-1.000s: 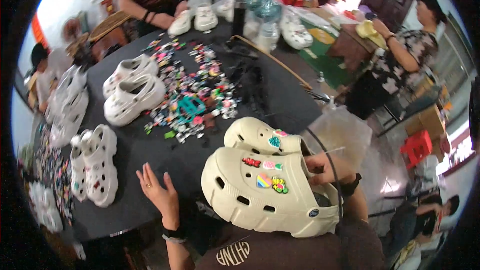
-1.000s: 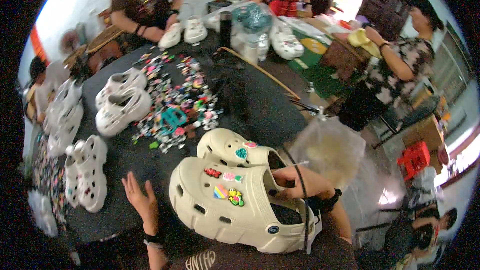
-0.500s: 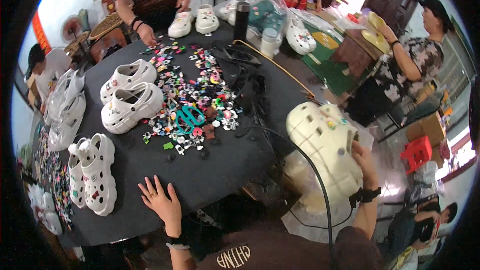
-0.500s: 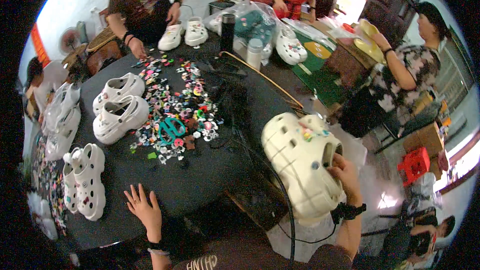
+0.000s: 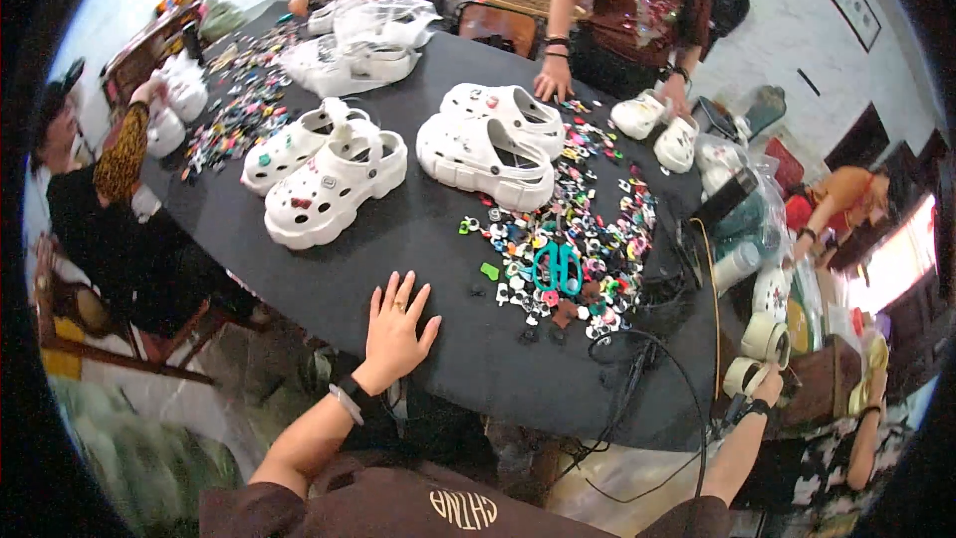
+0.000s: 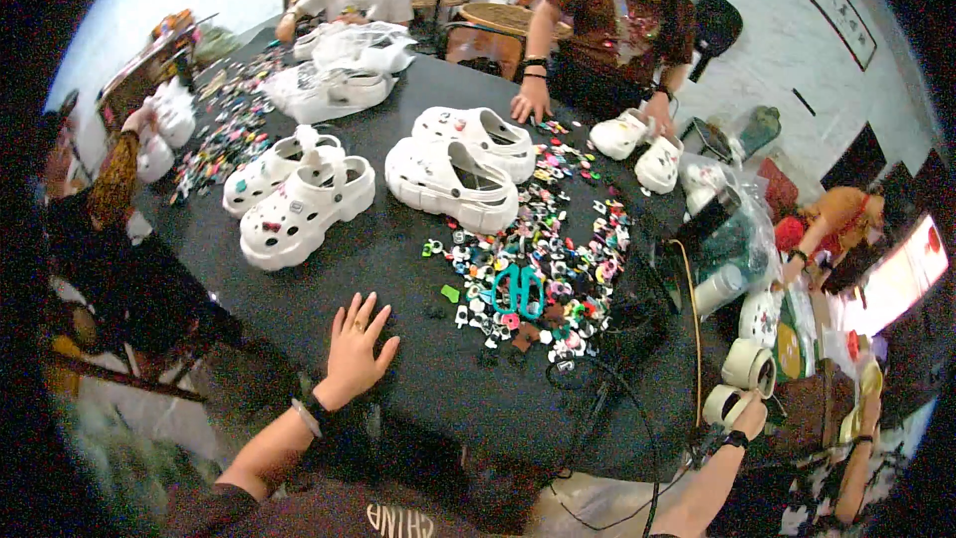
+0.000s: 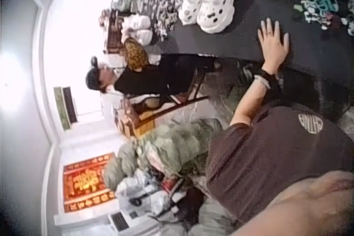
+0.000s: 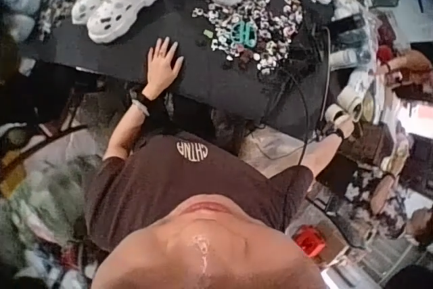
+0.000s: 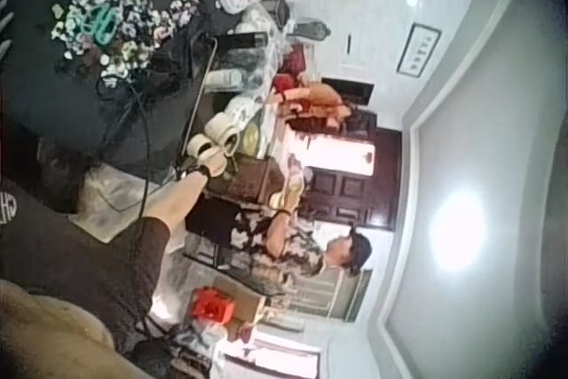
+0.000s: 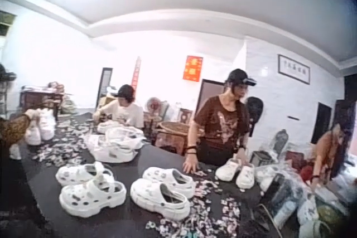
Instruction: Attaching decorative charms and accessories to clogs.
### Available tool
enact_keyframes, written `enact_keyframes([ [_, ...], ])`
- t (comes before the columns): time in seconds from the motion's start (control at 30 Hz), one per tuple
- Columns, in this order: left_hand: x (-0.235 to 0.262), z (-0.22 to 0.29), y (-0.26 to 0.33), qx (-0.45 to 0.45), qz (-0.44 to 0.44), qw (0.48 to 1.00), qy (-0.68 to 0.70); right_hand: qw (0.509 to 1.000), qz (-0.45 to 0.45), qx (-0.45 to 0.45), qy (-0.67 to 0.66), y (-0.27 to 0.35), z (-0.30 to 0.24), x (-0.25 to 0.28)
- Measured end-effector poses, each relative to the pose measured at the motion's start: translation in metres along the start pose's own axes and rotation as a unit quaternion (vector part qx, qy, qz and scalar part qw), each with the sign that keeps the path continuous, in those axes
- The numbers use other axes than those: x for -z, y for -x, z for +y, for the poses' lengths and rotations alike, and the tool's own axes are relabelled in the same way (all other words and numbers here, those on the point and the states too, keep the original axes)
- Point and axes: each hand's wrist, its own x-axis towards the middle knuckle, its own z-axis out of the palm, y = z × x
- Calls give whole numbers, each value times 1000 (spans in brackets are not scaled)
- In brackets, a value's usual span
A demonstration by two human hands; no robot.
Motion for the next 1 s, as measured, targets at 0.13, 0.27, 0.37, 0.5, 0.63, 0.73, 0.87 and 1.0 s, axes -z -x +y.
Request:
enact_keyframes([
  [0.13,-7,3,-4,-33,0,999,4,986,-37,83,-143,-37,30,-16],
  [0.27,7,2,-17,-3,-147,989,-17,985,-58,108,-118,-10,37,-25],
  [0.37,61,28,-64,-64,-17,998,-22,971,-70,225,24,80,4,-37],
  [0.5,86,72,-169,-160,98,982,0,945,-141,269,-119,213,-35,-37],
  [0.63,4,99,-295,-182,22,972,-145,972,-134,160,-111,227,-4,-61],
  [0.73,-97,133,-349,-197,-75,962,-176,984,-31,176,7,253,0,-60],
  [0.87,-140,95,-383,-155,-165,958,-175,969,19,218,111,280,-35,-81],
  [1.0,-131,85,-390,-175,-295,880,-328,950,38,263,163,291,-59,-80],
])
